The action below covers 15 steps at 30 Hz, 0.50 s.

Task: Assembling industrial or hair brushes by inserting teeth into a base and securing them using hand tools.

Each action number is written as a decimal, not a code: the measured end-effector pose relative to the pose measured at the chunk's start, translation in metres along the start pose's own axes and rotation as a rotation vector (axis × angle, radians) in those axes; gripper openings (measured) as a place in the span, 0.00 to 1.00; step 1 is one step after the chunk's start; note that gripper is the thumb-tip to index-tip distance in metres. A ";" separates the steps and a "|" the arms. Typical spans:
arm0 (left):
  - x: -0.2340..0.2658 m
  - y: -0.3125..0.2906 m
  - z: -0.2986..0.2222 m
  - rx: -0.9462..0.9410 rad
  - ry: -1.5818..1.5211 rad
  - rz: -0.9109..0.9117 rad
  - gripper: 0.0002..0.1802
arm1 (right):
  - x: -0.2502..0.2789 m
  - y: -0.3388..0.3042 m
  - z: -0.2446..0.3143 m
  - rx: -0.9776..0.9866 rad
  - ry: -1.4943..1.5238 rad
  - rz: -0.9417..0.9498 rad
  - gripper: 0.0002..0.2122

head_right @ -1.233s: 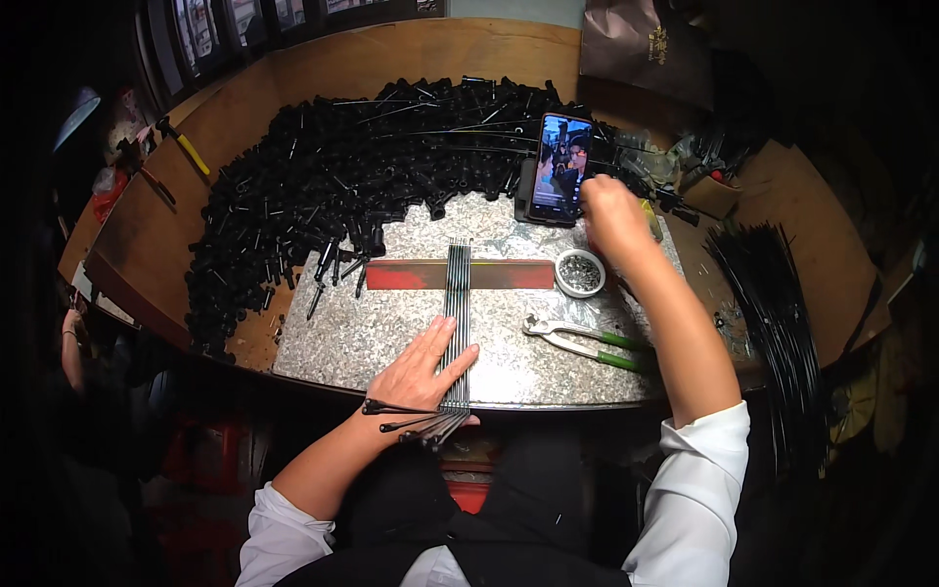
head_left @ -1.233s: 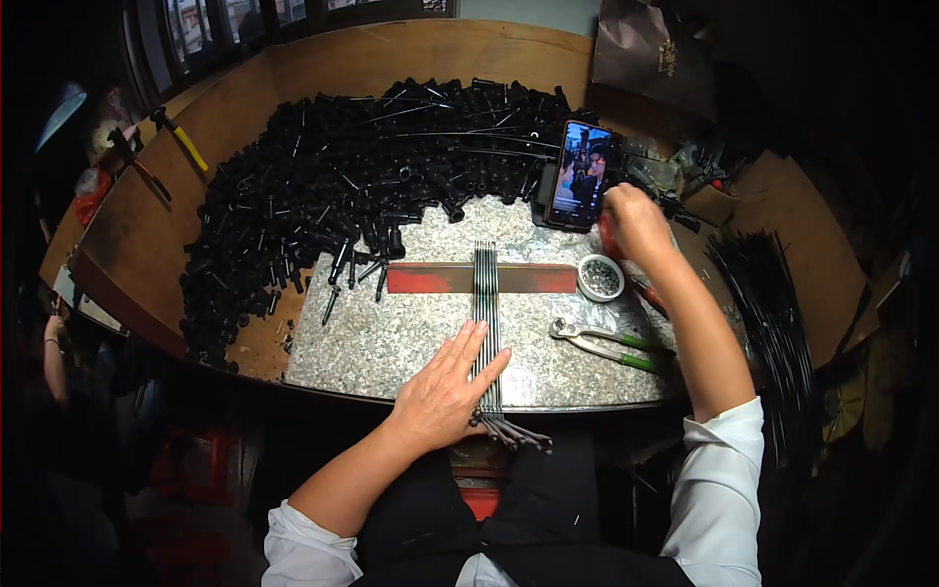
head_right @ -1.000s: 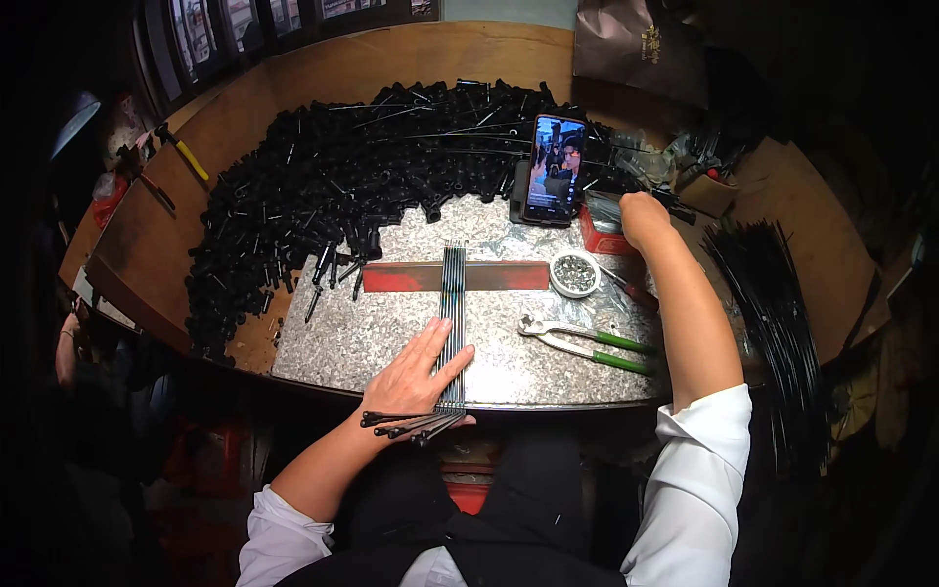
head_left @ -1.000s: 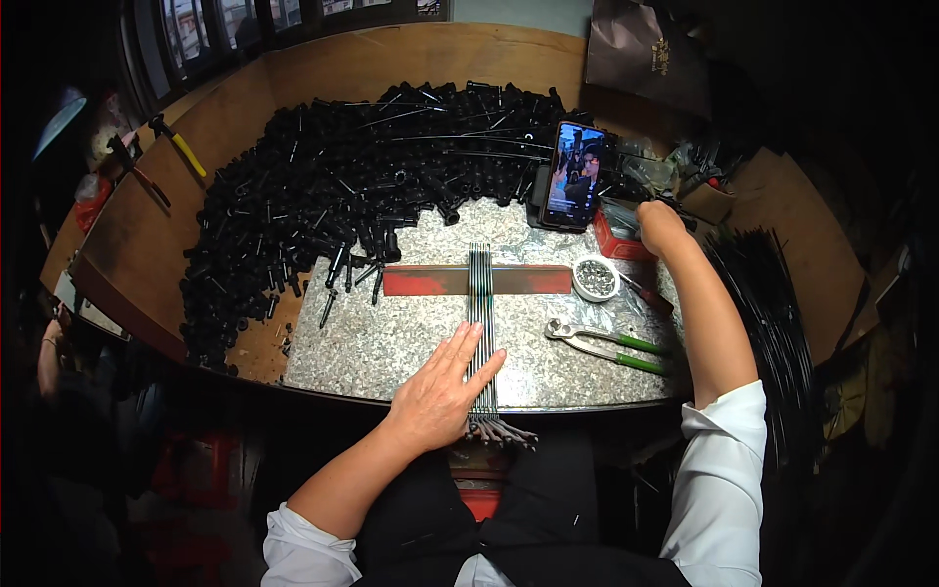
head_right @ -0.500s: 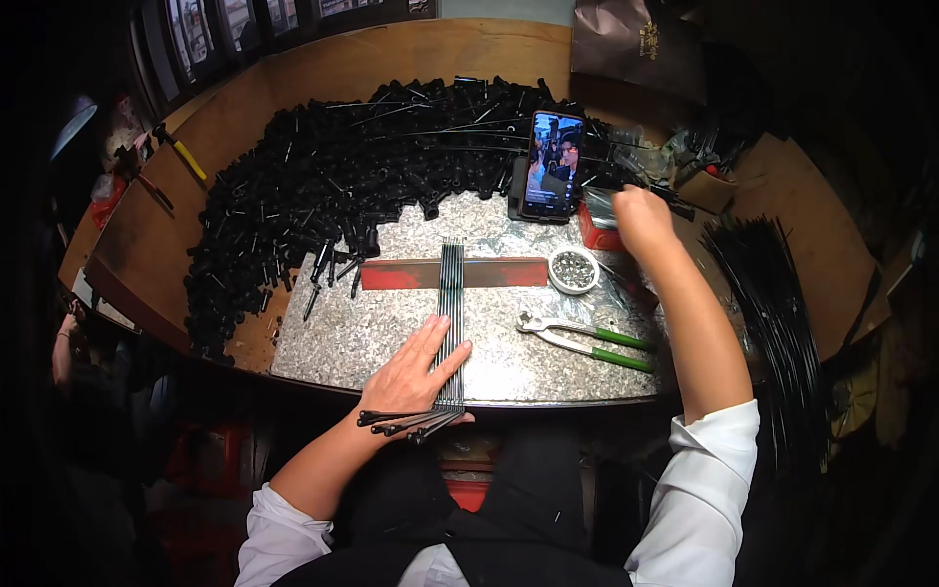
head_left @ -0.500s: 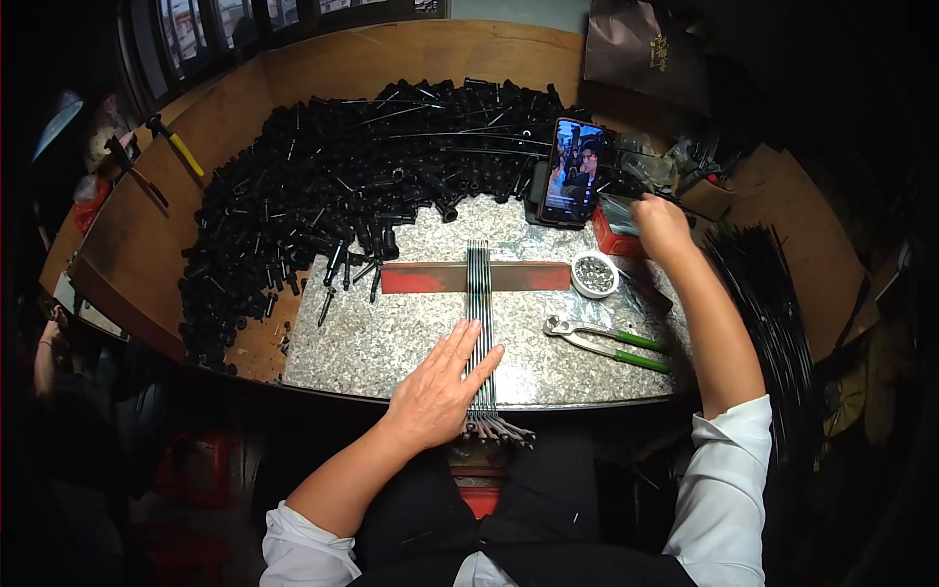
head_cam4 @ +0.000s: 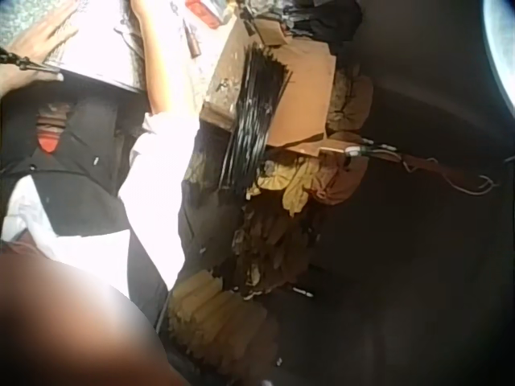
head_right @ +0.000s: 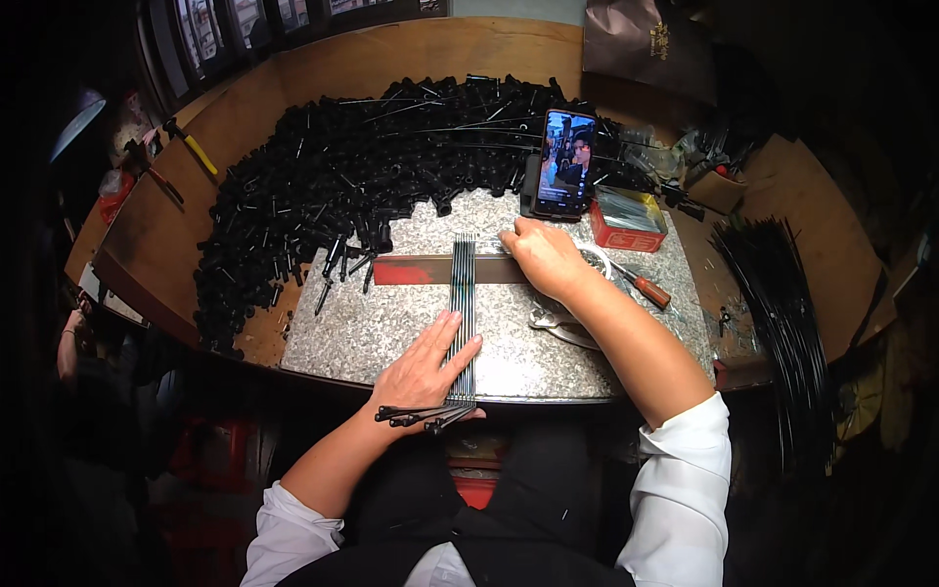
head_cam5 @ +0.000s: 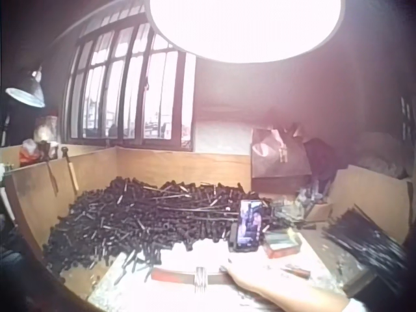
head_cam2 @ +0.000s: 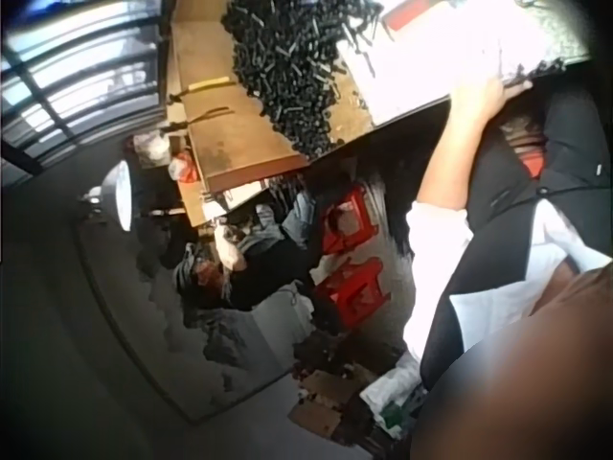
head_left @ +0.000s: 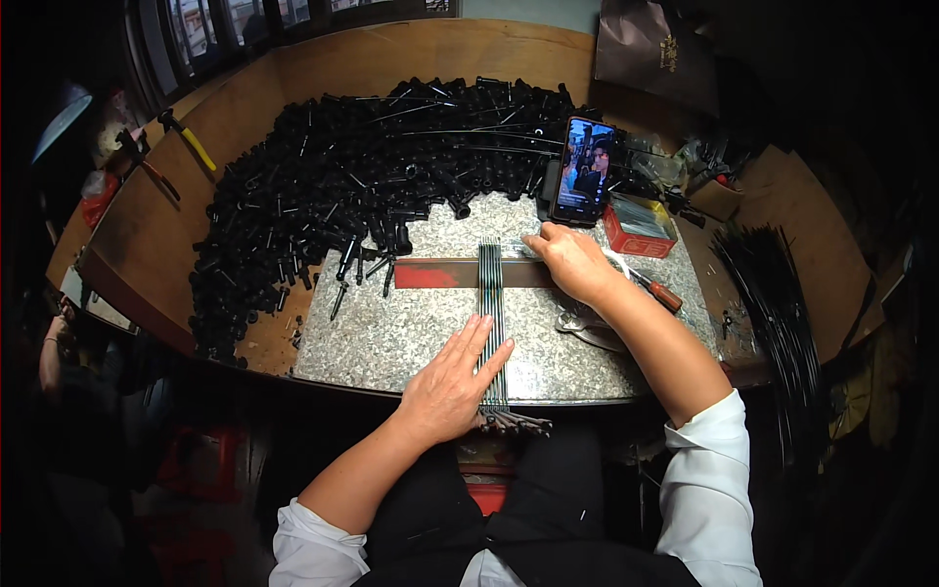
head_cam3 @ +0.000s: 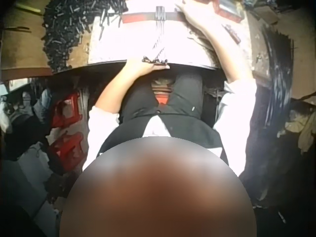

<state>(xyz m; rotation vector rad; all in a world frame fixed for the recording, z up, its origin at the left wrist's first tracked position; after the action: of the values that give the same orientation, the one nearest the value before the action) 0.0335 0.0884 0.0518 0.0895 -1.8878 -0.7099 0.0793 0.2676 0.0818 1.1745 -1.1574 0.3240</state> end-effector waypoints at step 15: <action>-0.001 0.000 0.001 -0.021 0.019 -0.034 0.39 | -0.001 0.004 0.005 0.038 -0.066 -0.037 0.14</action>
<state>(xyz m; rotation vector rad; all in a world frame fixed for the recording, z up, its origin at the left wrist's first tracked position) 0.0332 0.0887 0.0512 0.1151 -1.8637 -0.7490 0.0730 0.2651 0.0834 1.2469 -1.1901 0.2818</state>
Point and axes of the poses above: each hand's wrist, its own y-axis towards the middle knuckle, its own x-axis out of the back of the hand, z = x × y, the point moved 10 cm from there along y, towards the middle knuckle, and after that the axes turned 14 degrees about -z, right-handed, at the moved point
